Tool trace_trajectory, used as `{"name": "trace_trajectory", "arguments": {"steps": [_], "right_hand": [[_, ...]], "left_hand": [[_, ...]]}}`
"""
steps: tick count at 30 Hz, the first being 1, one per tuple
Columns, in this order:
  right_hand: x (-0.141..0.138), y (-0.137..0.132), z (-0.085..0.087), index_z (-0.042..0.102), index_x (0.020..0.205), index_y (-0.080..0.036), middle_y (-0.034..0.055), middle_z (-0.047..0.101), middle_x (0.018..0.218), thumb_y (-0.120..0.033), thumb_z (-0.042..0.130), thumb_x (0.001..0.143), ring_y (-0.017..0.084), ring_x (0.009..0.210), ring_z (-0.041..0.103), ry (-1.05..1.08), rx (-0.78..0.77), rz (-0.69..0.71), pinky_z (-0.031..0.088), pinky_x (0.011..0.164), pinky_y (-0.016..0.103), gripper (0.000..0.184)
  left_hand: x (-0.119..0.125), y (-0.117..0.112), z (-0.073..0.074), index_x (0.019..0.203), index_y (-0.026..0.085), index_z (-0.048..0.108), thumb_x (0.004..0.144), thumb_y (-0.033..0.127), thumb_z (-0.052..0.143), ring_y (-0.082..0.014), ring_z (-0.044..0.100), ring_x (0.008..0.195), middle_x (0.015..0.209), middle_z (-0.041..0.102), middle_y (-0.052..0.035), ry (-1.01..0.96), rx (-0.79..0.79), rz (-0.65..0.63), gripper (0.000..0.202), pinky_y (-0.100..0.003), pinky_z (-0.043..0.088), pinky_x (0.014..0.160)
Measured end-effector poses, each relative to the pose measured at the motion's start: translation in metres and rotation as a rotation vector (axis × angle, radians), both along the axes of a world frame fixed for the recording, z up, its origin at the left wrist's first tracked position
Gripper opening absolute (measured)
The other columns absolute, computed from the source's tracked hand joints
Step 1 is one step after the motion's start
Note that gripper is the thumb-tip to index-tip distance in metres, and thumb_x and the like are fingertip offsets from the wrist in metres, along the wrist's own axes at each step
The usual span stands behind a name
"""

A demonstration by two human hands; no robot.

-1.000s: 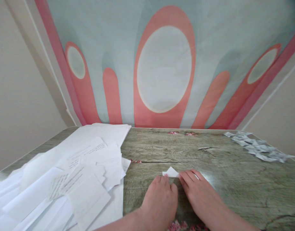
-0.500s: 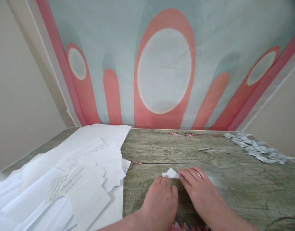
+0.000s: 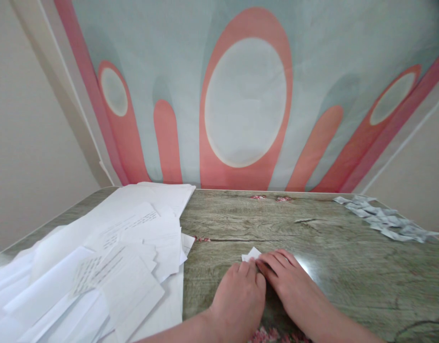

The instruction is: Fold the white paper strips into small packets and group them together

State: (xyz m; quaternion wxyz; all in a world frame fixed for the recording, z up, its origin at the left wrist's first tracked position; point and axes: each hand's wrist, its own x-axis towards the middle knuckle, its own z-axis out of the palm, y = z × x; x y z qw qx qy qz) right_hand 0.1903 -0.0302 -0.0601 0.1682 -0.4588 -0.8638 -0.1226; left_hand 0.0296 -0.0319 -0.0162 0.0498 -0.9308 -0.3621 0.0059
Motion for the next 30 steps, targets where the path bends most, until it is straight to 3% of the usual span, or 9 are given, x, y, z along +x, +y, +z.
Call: {"name": "trace_trajectory", "arguments": {"steps": [8, 17, 30], "right_hand": [[-0.004, -0.001, 0.003, 0.061, 0.101, -0.014, 0.0067, 0.062, 0.097, -0.007, 0.055, 0.077, 0.021, 0.092, 0.054, -0.046, 0.002, -0.021, 0.037, 0.093, 0.041, 0.027], [-0.003, -0.002, 0.002, 0.062, 0.098, -0.012, 0.0077, 0.063, 0.096, -0.003, 0.052, 0.075, 0.022, 0.093, 0.055, -0.086, -0.022, -0.039, 0.036, 0.094, 0.042, 0.027], [0.01, 0.0, 0.013, 0.068, 0.085, -0.011, 0.0079, 0.063, 0.088, 0.002, 0.051, 0.069, 0.022, 0.085, 0.054, -0.091, -0.034, -0.11, 0.04, 0.087, 0.039, 0.027]], "left_hand": [[0.001, -0.007, -0.003, 0.096, 0.008, 0.059, 0.083, 0.013, 0.047, -0.0287, 0.058, 0.098, 0.116, 0.056, -0.0246, 0.026, -0.009, 0.11, 0.019, -0.037, 0.046, 0.073], [0.002, -0.003, 0.003, 0.094, 0.006, 0.06, 0.083, 0.011, 0.045, -0.0322, 0.059, 0.097, 0.111, 0.058, -0.027, 0.074, -0.058, 0.074, 0.02, -0.04, 0.048, 0.072], [0.001, -0.001, 0.0, 0.09, 0.006, 0.062, 0.082, 0.013, 0.048, -0.0315, 0.061, 0.092, 0.107, 0.06, -0.0269, 0.072, -0.004, 0.04, 0.017, -0.038, 0.048, 0.067]]}}
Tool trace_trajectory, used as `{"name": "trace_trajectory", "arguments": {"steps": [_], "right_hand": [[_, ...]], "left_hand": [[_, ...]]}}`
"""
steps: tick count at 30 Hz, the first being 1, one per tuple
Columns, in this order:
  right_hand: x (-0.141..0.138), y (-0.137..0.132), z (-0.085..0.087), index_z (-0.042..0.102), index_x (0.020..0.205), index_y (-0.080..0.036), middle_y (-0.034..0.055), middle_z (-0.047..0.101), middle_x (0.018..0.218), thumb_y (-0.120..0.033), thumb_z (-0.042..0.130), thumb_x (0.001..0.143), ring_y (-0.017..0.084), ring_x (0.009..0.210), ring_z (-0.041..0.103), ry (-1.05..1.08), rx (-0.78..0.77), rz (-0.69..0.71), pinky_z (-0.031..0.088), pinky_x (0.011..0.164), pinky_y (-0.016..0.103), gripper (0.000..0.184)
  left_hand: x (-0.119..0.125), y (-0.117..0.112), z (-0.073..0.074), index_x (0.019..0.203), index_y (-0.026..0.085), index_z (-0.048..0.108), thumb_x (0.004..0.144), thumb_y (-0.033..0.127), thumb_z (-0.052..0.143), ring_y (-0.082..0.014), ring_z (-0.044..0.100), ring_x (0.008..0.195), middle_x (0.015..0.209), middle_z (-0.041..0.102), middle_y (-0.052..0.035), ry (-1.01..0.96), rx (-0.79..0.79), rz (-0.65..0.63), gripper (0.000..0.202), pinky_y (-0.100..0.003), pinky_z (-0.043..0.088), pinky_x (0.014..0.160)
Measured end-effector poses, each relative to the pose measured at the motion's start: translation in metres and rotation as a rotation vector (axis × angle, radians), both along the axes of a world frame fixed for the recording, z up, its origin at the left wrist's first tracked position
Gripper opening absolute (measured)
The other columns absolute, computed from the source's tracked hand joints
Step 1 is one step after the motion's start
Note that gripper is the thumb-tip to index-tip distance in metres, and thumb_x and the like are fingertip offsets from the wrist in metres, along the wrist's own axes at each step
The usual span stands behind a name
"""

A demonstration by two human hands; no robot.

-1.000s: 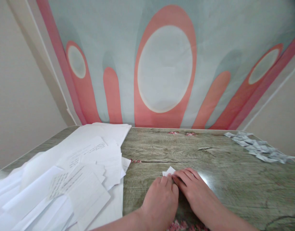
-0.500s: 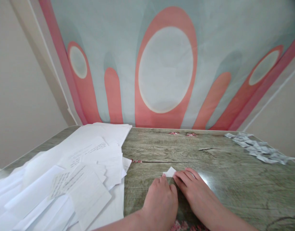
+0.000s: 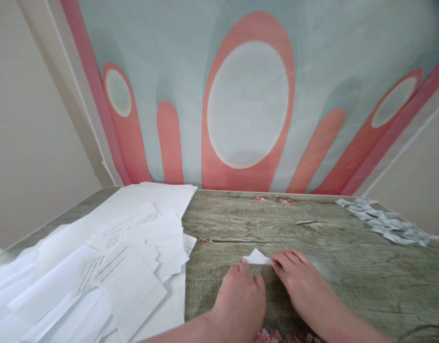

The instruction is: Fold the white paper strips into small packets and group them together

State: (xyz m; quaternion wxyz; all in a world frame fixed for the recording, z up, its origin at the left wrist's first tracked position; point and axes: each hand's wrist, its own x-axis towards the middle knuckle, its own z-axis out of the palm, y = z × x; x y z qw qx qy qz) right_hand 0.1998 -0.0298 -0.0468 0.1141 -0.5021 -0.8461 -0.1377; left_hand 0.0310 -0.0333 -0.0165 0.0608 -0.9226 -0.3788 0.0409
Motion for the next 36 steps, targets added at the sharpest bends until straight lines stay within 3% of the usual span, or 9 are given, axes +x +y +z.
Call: {"name": "trace_trajectory", "arguments": {"steps": [4, 9, 15, 21, 25, 29, 36], "right_hand": [[0.0, 0.001, 0.0, 0.067, 0.082, -0.012, 0.0073, 0.062, 0.085, 0.003, 0.05, 0.069, 0.022, 0.083, 0.054, 0.044, -0.021, 0.007, 0.041, 0.083, 0.038, 0.026], [0.004, 0.003, 0.001, 0.063, 0.08, -0.016, 0.0046, 0.061, 0.086, 0.004, 0.045, 0.072, 0.02, 0.083, 0.054, 0.244, -0.062, 0.032, 0.04, 0.084, 0.039, 0.029], [0.007, 0.01, -0.003, 0.056, 0.101, -0.019, 0.0072, 0.057, 0.099, -0.018, 0.049, 0.086, 0.021, 0.09, 0.053, 0.43, -0.156, -0.026, 0.043, 0.079, 0.038, 0.017], [0.006, 0.017, -0.007, 0.057, 0.087, -0.021, 0.0045, 0.058, 0.089, -0.023, 0.052, 0.085, 0.019, 0.083, 0.055, 0.542, -0.235, -0.014, 0.045, 0.073, 0.035, 0.006], [0.006, 0.02, -0.009, 0.057, 0.083, -0.02, 0.0033, 0.057, 0.085, -0.024, 0.054, 0.084, 0.019, 0.079, 0.056, 0.601, -0.249, -0.022, 0.045, 0.07, 0.033, 0.005], [0.006, 0.021, -0.009, 0.057, 0.082, -0.02, 0.003, 0.056, 0.084, -0.024, 0.054, 0.085, 0.019, 0.08, 0.055, 0.624, -0.267, -0.024, 0.045, 0.072, 0.033, 0.006], [0.004, 0.02, -0.006, 0.057, 0.083, -0.02, 0.0027, 0.056, 0.086, -0.022, 0.053, 0.085, 0.018, 0.081, 0.055, 0.66, -0.286, -0.006, 0.044, 0.073, 0.032, 0.005]], "left_hand": [[0.0, 0.002, 0.0, 0.088, 0.007, 0.062, 0.081, 0.013, 0.049, -0.0311, 0.061, 0.089, 0.099, 0.064, -0.0232, -0.001, -0.003, -0.009, 0.016, -0.039, 0.048, 0.067], [-0.001, 0.005, -0.001, 0.086, 0.007, 0.062, 0.08, 0.01, 0.049, -0.03, 0.061, 0.084, 0.09, 0.066, -0.0201, -0.008, -0.002, -0.031, 0.015, -0.039, 0.048, 0.065], [-0.002, 0.007, 0.0, 0.084, 0.008, 0.061, 0.081, 0.009, 0.048, -0.0283, 0.061, 0.08, 0.083, 0.065, -0.0173, -0.008, 0.016, -0.041, 0.013, -0.038, 0.047, 0.063], [-0.003, 0.012, 0.009, 0.083, 0.011, 0.058, 0.082, 0.01, 0.046, -0.0254, 0.059, 0.076, 0.077, 0.063, -0.0121, -0.039, -0.014, -0.026, 0.012, -0.036, 0.046, 0.064], [-0.009, 0.023, 0.01, 0.091, 0.013, 0.055, 0.082, 0.013, 0.047, -0.025, 0.055, 0.081, 0.085, 0.059, -0.0091, -0.184, -0.015, 0.061, 0.012, -0.04, 0.045, 0.071], [-0.018, 0.039, 0.0, 0.101, 0.017, 0.052, 0.082, 0.027, 0.055, -0.0226, 0.05, 0.093, 0.097, 0.054, -0.0052, -0.441, -0.086, 0.162, 0.022, -0.037, 0.041, 0.082], [-0.024, 0.051, -0.013, 0.092, 0.018, 0.054, 0.077, 0.028, 0.063, -0.0203, 0.048, 0.092, 0.096, 0.052, -0.0022, -0.605, -0.175, 0.178, 0.02, -0.034, 0.039, 0.082]]}}
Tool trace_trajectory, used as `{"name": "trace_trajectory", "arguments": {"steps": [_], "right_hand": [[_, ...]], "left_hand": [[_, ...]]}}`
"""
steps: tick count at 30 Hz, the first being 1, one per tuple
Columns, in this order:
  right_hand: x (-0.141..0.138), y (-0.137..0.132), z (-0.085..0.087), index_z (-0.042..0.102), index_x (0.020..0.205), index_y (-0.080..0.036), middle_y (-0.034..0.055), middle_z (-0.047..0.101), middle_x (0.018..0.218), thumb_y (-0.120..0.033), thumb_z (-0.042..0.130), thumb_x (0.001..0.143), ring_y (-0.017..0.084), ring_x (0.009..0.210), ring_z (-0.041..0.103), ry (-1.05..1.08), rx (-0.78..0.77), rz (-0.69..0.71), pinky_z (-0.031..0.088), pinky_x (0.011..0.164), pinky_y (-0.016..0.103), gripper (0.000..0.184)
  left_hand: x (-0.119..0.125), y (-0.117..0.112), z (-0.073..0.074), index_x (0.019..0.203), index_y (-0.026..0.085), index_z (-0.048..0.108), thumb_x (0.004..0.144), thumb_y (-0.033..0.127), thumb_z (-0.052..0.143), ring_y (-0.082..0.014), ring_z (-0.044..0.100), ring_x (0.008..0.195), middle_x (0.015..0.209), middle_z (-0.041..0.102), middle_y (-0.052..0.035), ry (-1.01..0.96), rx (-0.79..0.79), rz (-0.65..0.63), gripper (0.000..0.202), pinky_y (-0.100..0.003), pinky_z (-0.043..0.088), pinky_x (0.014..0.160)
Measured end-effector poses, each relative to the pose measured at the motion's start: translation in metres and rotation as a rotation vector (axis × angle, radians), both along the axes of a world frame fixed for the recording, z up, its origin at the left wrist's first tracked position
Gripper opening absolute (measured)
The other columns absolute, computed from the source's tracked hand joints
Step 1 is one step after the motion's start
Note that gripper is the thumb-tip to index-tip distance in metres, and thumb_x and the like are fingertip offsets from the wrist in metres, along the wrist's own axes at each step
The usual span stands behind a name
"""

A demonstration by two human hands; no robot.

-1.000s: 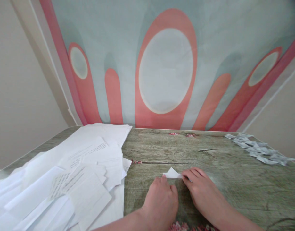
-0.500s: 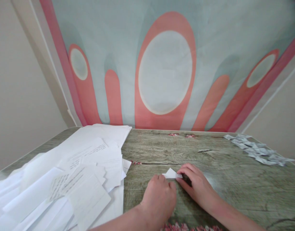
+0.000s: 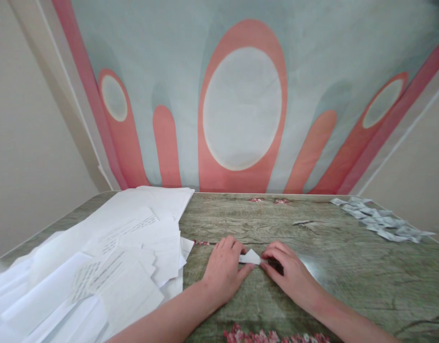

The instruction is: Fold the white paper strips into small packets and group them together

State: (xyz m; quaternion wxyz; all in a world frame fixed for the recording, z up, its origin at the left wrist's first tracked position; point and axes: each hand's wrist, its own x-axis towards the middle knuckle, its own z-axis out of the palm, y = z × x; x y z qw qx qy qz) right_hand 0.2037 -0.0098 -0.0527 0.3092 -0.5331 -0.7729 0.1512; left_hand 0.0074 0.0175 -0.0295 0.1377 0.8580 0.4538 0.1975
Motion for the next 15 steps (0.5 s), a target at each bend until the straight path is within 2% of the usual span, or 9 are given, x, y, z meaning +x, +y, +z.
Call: {"name": "trace_trajectory", "arguments": {"steps": [5, 8, 15], "right_hand": [[-0.0002, -0.0017, 0.0009, 0.057, 0.084, -0.02, 0.0028, 0.056, 0.087, -0.02, 0.053, 0.084, 0.018, 0.083, 0.055, 0.039, 0.009, 0.013, 0.044, 0.075, 0.032, 0.004], [-0.0001, -0.0026, 0.0012, 0.056, 0.083, -0.021, 0.0028, 0.056, 0.087, -0.02, 0.052, 0.085, 0.018, 0.083, 0.055, 0.048, 0.008, 0.032, 0.045, 0.075, 0.032, 0.004], [0.0003, -0.0024, 0.0006, 0.055, 0.081, -0.021, 0.0028, 0.058, 0.086, -0.02, 0.051, 0.084, 0.018, 0.08, 0.056, 0.066, 0.036, 0.036, 0.046, 0.072, 0.031, 0.004]], "left_hand": [[0.0005, 0.0024, -0.0056, 0.087, 0.018, 0.055, 0.075, 0.024, 0.065, -0.0193, 0.049, 0.088, 0.09, 0.053, -0.0011, -0.066, -0.046, 0.007, 0.017, -0.032, 0.039, 0.08], [0.0002, 0.0036, -0.0076, 0.092, 0.018, 0.054, 0.073, 0.023, 0.065, -0.0198, 0.048, 0.091, 0.094, 0.053, -0.0019, -0.091, -0.036, 0.023, 0.022, -0.034, 0.038, 0.082], [0.0006, 0.004, -0.0032, 0.085, 0.019, 0.057, 0.072, 0.022, 0.065, -0.0195, 0.048, 0.09, 0.09, 0.053, -0.0013, -0.123, -0.051, 0.005, 0.015, -0.032, 0.038, 0.08]]}}
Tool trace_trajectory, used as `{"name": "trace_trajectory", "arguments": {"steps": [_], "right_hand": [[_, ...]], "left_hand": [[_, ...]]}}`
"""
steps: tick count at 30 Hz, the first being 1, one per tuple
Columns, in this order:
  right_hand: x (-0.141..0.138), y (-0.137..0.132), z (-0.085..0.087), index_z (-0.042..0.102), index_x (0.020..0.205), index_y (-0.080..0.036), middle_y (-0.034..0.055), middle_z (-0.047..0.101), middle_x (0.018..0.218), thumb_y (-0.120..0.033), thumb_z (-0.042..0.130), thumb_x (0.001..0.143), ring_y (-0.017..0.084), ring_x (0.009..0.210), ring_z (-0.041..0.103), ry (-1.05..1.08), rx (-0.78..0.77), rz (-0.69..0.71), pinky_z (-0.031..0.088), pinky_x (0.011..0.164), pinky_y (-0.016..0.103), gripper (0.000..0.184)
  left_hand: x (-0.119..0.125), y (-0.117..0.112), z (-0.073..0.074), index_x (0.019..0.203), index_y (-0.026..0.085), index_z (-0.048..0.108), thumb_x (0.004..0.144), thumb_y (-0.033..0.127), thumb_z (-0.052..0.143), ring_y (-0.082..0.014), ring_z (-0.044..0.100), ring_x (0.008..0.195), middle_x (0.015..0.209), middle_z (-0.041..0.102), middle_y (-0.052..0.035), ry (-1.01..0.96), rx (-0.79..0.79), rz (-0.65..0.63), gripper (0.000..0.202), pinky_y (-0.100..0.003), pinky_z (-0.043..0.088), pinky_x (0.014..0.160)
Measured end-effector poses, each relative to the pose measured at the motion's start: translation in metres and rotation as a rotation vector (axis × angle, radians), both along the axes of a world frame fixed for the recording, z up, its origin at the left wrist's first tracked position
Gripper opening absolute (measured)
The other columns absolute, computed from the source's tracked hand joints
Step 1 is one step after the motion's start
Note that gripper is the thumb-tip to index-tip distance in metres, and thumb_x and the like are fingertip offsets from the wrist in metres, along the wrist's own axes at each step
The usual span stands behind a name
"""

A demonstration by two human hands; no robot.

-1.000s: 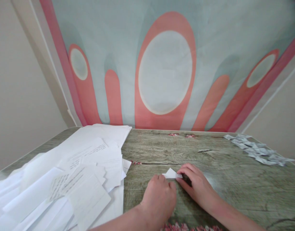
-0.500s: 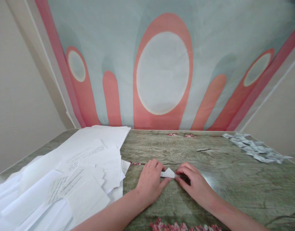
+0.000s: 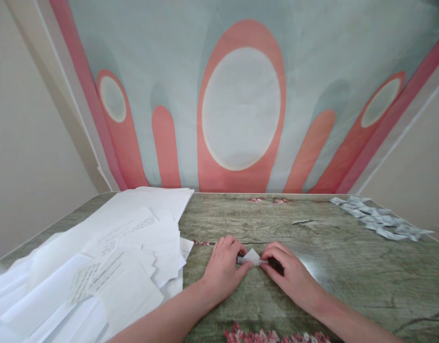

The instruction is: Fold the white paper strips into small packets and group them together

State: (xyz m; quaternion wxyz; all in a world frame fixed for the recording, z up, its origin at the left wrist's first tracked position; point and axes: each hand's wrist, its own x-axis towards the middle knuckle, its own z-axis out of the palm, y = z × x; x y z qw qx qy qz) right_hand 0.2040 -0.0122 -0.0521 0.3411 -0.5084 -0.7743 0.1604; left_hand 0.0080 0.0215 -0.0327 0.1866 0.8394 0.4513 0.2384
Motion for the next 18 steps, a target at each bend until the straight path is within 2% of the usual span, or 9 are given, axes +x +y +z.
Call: {"name": "trace_trajectory", "arguments": {"steps": [5, 9, 14, 18], "right_hand": [[-0.0001, 0.0, -0.0045, 0.052, 0.084, -0.02, 0.0027, 0.058, 0.083, -0.019, 0.051, 0.082, 0.018, 0.077, 0.055, 0.024, -0.051, -0.04, 0.046, 0.07, 0.031, 0.003], [0.0004, 0.0001, -0.008, 0.054, 0.087, -0.02, 0.0025, 0.059, 0.084, -0.018, 0.051, 0.081, 0.018, 0.079, 0.055, 0.042, -0.073, -0.033, 0.046, 0.071, 0.032, 0.007], [0.001, 0.0001, -0.0066, 0.055, 0.087, -0.021, 0.0018, 0.06, 0.082, -0.02, 0.05, 0.082, 0.018, 0.076, 0.056, 0.044, -0.087, -0.027, 0.047, 0.069, 0.031, 0.007], [0.0006, -0.002, -0.0043, 0.055, 0.089, -0.022, 0.0012, 0.06, 0.082, -0.021, 0.05, 0.084, 0.017, 0.076, 0.056, 0.076, -0.114, -0.02, 0.047, 0.07, 0.031, 0.007]], "left_hand": [[0.0005, 0.0007, 0.0037, 0.078, 0.018, 0.059, 0.073, 0.015, 0.061, -0.0185, 0.051, 0.087, 0.085, 0.056, -0.0015, -0.083, -0.052, -0.042, 0.007, -0.029, 0.039, 0.078], [0.0007, 0.0012, 0.0034, 0.077, 0.018, 0.061, 0.076, 0.017, 0.059, -0.0169, 0.054, 0.08, 0.079, 0.06, -0.0008, -0.11, -0.102, -0.069, 0.003, -0.027, 0.04, 0.076], [0.0014, 0.001, -0.0005, 0.081, 0.019, 0.062, 0.077, 0.02, 0.057, -0.0166, 0.056, 0.077, 0.08, 0.063, -0.0008, -0.128, -0.145, -0.057, 0.006, -0.026, 0.042, 0.072], [0.002, -0.0006, 0.0029, 0.086, 0.019, 0.062, 0.077, 0.021, 0.058, -0.0162, 0.056, 0.078, 0.082, 0.063, -0.0008, -0.141, -0.137, -0.058, 0.01, -0.025, 0.041, 0.072]]}}
